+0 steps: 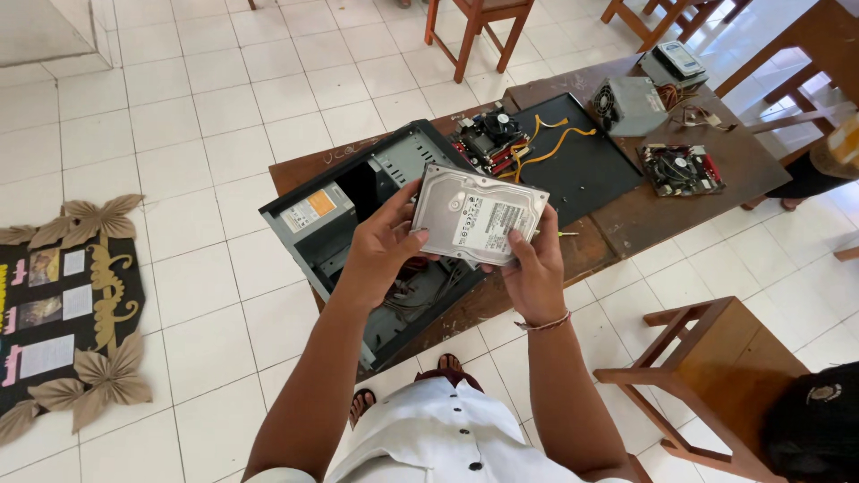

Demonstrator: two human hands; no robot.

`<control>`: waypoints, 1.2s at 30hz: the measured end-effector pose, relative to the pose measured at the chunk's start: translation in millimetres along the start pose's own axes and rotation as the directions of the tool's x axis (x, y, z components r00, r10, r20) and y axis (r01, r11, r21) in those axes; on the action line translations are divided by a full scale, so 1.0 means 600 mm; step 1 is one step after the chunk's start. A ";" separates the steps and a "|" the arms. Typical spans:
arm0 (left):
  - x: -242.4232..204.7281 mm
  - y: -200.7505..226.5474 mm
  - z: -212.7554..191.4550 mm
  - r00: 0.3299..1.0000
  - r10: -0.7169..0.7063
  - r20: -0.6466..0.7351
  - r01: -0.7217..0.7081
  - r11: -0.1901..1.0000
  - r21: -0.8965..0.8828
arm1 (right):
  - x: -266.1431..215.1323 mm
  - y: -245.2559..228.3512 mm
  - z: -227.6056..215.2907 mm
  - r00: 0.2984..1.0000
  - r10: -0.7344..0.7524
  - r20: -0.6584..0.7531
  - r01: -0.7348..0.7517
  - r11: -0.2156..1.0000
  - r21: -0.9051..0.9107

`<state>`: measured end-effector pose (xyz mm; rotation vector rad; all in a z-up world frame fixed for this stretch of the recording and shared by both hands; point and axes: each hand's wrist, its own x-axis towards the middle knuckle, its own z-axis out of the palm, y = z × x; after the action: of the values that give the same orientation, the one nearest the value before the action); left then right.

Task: The person installs a hard drive into a computer case. They position the drive into the drive bay, then use a screwdriver to secure it with screws.

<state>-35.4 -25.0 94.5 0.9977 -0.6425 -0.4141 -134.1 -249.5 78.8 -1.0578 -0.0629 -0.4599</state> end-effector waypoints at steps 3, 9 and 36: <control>0.001 0.000 0.003 1.000 0.014 -0.006 -0.014 1.000 -0.006 | 0.006 -0.008 0.001 1.000 0.001 0.019 -0.001 1.000 0.010; 0.005 0.018 0.011 0.999 0.023 -0.030 -0.023 1.000 0.000 | 0.018 -0.020 0.001 0.998 0.004 0.068 -0.006 0.999 0.035; 0.012 0.064 0.043 0.962 0.249 0.111 -0.269 0.935 0.230 | 0.095 0.041 0.072 0.880 0.470 -0.061 -0.423 0.837 0.346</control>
<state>-46.0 -26.5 140.1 1.1144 -0.9015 -0.1437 -65.9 -221.5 95.4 -0.6788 0.2312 -0.0877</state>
